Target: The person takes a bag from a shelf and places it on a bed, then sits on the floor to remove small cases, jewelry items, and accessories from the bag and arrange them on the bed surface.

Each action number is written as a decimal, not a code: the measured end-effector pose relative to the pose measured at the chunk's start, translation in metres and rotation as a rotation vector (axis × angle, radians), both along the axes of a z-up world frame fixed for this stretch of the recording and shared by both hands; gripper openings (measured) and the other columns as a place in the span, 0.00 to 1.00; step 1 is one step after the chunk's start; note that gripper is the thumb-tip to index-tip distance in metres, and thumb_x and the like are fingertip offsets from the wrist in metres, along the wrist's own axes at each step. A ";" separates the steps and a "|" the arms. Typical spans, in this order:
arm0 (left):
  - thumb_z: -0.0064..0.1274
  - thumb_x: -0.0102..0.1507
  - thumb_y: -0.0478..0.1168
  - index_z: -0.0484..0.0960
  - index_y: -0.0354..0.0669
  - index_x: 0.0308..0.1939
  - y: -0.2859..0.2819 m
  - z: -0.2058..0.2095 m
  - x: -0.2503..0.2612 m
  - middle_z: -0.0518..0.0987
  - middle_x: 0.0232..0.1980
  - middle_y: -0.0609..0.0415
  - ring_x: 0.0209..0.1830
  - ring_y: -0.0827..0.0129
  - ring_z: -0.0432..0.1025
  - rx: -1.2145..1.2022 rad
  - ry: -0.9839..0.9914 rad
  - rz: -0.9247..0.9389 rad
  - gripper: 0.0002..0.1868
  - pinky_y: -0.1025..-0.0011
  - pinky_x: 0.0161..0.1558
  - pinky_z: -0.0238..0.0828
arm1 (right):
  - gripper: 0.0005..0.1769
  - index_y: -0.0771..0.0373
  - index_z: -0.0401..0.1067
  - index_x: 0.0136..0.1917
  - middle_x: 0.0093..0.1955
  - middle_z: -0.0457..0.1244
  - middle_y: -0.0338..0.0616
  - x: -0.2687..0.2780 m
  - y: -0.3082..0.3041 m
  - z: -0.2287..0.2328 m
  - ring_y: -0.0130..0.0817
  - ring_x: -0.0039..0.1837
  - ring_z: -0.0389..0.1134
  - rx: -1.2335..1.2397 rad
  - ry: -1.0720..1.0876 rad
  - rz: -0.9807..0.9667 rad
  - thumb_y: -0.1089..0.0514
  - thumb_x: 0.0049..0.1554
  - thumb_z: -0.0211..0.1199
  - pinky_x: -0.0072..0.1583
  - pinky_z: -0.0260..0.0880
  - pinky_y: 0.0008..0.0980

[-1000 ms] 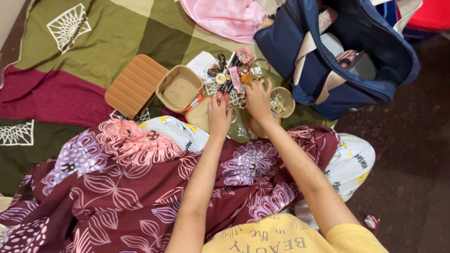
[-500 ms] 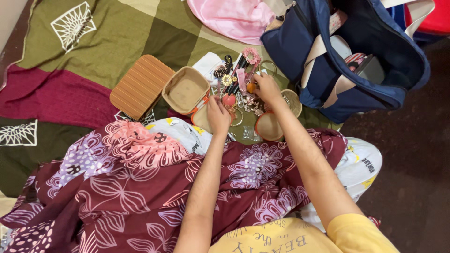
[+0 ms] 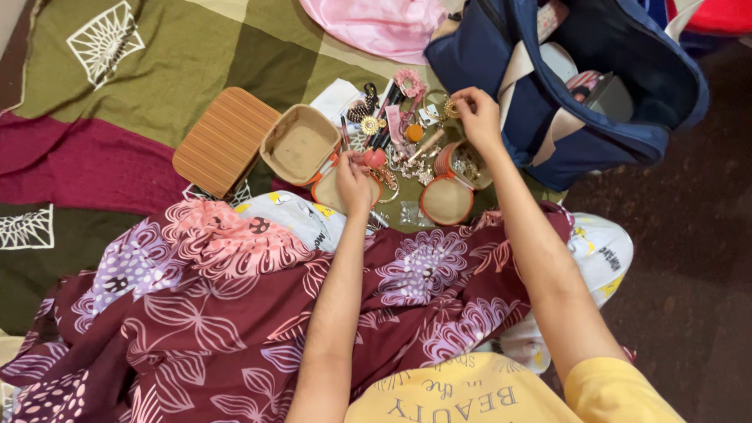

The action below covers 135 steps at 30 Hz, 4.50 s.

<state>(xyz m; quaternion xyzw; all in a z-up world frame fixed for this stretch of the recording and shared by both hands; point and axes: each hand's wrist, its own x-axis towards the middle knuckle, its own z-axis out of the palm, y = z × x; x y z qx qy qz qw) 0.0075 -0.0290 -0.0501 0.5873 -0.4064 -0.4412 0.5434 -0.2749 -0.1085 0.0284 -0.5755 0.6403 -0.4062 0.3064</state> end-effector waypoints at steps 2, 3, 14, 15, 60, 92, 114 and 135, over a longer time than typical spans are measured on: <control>0.39 0.66 0.25 0.77 0.35 0.45 0.000 -0.002 0.002 0.77 0.41 0.48 0.34 0.66 0.77 -0.011 -0.050 -0.026 0.11 0.70 0.41 0.74 | 0.07 0.66 0.75 0.48 0.44 0.67 0.43 -0.003 0.012 0.004 0.26 0.44 0.66 0.181 -0.333 -0.038 0.63 0.61 0.57 0.48 0.69 0.31; 0.40 0.65 0.25 0.79 0.36 0.45 0.000 -0.002 0.002 0.78 0.42 0.47 0.38 0.63 0.76 -0.071 -0.113 -0.036 0.12 0.68 0.44 0.73 | 0.09 0.66 0.75 0.46 0.42 0.67 0.41 -0.005 0.018 0.006 0.27 0.43 0.66 0.276 -0.471 -0.038 0.62 0.60 0.55 0.48 0.70 0.32; 0.67 0.31 0.29 0.76 0.47 0.62 0.025 0.037 0.031 0.66 0.66 0.40 0.68 0.40 0.56 0.041 -0.940 -0.607 0.51 0.38 0.55 0.55 | 0.20 0.55 0.77 0.58 0.39 0.70 0.46 0.099 0.149 0.008 0.46 0.42 0.74 0.334 1.029 0.539 0.53 0.52 0.66 0.42 0.72 0.45; 0.65 0.36 0.30 0.75 0.49 0.62 0.027 0.035 0.031 0.67 0.65 0.42 0.68 0.44 0.57 -0.054 -1.034 -0.560 0.47 0.38 0.56 0.55 | 0.26 0.58 0.73 0.62 0.40 0.70 0.45 0.103 0.157 -0.010 0.45 0.41 0.74 0.302 1.105 0.545 0.55 0.50 0.66 0.41 0.73 0.44; 0.63 0.61 0.30 0.76 0.35 0.55 -0.019 0.078 0.090 0.78 0.55 0.47 0.58 0.58 0.73 -0.319 -0.228 0.365 0.19 0.62 0.65 0.67 | 0.18 0.59 0.77 0.54 0.48 0.70 0.52 0.125 0.143 0.034 0.52 0.49 0.72 -0.032 0.481 0.476 0.59 0.49 0.65 0.49 0.72 0.48; 0.52 0.58 0.43 0.80 0.46 0.47 -0.002 0.025 0.016 0.72 0.58 0.50 0.66 0.57 0.63 -0.135 -0.996 -0.564 0.15 0.36 0.73 0.48 | 0.21 0.58 0.77 0.59 0.80 0.50 0.56 0.114 0.065 -0.061 0.63 0.59 0.70 0.131 0.625 -0.052 0.65 0.52 0.59 0.60 0.70 0.54; 0.51 0.56 0.30 0.75 0.44 0.58 -0.006 0.047 0.017 0.71 0.64 0.47 0.67 0.52 0.64 -0.079 -0.813 -0.424 0.24 0.48 0.66 0.58 | 0.33 0.60 0.63 0.73 0.82 0.41 0.67 0.144 0.131 -0.028 0.69 0.68 0.64 0.259 0.501 0.018 0.69 0.54 0.55 0.66 0.68 0.50; 0.53 0.56 0.28 0.70 0.36 0.66 -0.006 0.024 0.020 0.63 0.75 0.44 0.73 0.46 0.61 -0.072 -0.695 -0.499 0.31 0.55 0.71 0.61 | 0.29 0.48 0.74 0.65 0.78 0.55 0.51 0.164 0.055 -0.007 0.56 0.62 0.70 0.065 0.560 0.235 0.68 0.51 0.59 0.59 0.72 0.46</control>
